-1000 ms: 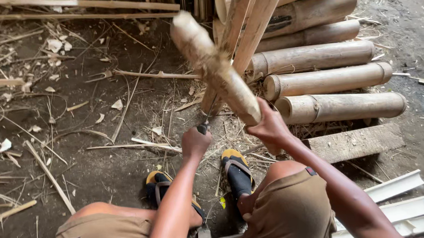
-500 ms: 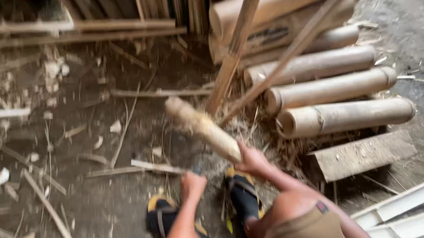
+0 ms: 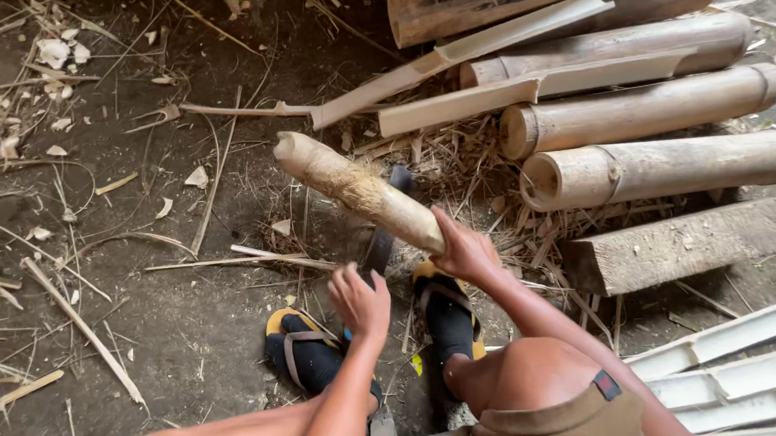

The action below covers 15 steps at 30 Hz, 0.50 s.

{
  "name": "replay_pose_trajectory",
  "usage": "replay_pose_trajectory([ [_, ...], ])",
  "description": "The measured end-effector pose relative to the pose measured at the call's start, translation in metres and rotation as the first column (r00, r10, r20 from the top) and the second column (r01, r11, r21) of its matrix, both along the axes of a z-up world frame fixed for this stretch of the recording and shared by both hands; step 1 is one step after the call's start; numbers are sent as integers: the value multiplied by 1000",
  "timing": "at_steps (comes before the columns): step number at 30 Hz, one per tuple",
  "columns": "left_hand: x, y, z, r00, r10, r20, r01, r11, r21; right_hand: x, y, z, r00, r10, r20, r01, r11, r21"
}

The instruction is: The person uses a machete to split a bamboo pole lengthwise into flat strips. They secure the bamboo on a wooden block, strike it with the machete to initiate the split, and then pull the sections apart to create flat pieces.

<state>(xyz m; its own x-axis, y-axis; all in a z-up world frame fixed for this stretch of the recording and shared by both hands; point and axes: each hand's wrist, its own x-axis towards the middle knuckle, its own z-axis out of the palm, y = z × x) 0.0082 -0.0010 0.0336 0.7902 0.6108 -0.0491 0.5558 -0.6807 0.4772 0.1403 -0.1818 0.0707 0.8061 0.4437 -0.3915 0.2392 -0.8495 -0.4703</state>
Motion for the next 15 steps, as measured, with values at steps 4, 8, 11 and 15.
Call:
replay_pose_trajectory([
  [4, 77, 29, 23, 936, -71, 344, 68, 997, 21, 49, 2, -28, 995, 51, 88, -62, 990, 127],
  [8, 199, 58, 16, 911, -250, 329, 244, 968, 60, 105, 33, -59, 714, -397, -577, 686, 562, 461],
  [11, 291, 77, -13, 936, -343, 80, 341, 939, 30, 148, 55, -78, 361, -332, -871, 930, 66, 360],
  [15, 369, 109, -73, 849, -493, -190, 501, 865, -5, 166, 59, -91, 280, -250, -927, 937, -139, 320],
])
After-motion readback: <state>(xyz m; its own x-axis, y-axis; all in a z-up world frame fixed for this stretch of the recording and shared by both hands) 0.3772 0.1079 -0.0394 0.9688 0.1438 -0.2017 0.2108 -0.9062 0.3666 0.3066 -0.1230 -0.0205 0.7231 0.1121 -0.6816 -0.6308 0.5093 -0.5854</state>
